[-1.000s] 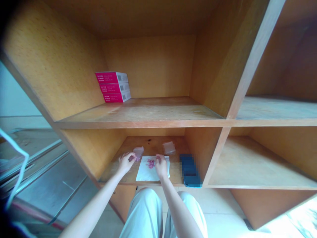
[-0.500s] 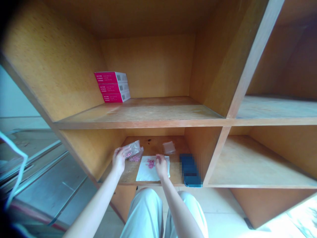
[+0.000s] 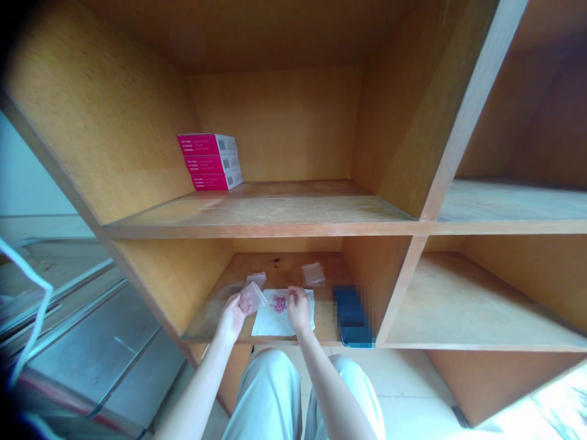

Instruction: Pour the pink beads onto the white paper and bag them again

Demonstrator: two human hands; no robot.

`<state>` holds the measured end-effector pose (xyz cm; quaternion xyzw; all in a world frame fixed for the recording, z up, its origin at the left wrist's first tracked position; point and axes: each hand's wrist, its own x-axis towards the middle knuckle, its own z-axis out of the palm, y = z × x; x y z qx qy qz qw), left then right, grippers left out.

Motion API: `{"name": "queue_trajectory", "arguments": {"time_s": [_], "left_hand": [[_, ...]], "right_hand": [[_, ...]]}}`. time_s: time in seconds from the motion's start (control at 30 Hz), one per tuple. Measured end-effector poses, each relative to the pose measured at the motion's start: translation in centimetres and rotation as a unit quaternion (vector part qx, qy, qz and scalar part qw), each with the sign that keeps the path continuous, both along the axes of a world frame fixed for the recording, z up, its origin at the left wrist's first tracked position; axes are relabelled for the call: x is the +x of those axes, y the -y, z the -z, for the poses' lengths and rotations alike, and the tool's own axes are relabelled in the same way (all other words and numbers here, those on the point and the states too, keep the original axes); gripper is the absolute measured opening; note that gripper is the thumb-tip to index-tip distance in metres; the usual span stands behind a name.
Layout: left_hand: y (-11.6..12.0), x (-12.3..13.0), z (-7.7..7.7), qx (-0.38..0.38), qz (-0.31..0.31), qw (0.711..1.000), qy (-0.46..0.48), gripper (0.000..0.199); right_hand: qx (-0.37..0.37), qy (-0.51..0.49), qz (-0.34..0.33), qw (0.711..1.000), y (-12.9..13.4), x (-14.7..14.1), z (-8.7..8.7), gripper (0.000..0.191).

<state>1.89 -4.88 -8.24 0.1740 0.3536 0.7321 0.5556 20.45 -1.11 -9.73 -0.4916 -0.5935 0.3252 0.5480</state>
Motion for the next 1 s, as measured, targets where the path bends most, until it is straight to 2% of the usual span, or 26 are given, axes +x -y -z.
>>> {"name": "queue_trajectory", "arguments": {"time_s": [0.17,0.33,0.43,0.57,0.63,0.83,0.93,1.0], "left_hand": [[0.1,-0.5,0.4,0.031,0.049,0.998,0.013,0.01],[0.0,-0.5,0.2,0.031,0.06,0.998,0.007,0.009],[0.0,-0.4,0.2,0.04,0.067,0.997,0.002,0.012],[0.0,-0.4,0.3,0.046,0.07,0.996,-0.007,0.017],[0.2,-0.4,0.3,0.047,0.064,0.997,-0.009,0.02],[1.1,0.1,-0.1,0.04,0.009,0.999,-0.028,0.026],[1.7,0.6,-0.4,0.06,-0.035,0.994,-0.087,0.035],[2.0,0.9,-0.5,0.076,-0.03,0.986,-0.142,0.027]], "right_hand": [[0.03,0.002,-0.001,1.0,0.3,0.0,-0.5,0.028],[0.1,0.006,-0.022,0.995,1.5,-0.3,-2.3,0.024],[0.123,0.006,-0.071,0.99,2.3,-1.0,-3.7,0.021],[0.086,0.026,-0.166,0.982,2.8,-2.4,-4.8,0.022],[0.073,0.053,-0.191,0.977,2.7,-2.9,-4.9,0.02],[0.042,0.062,-0.138,0.988,2.1,-3.7,-4.6,0.019],[0.026,0.055,-0.133,0.989,2.0,-4.2,-4.5,0.018],[0.019,0.055,-0.131,0.99,2.1,-4.5,-4.4,0.017]]}}
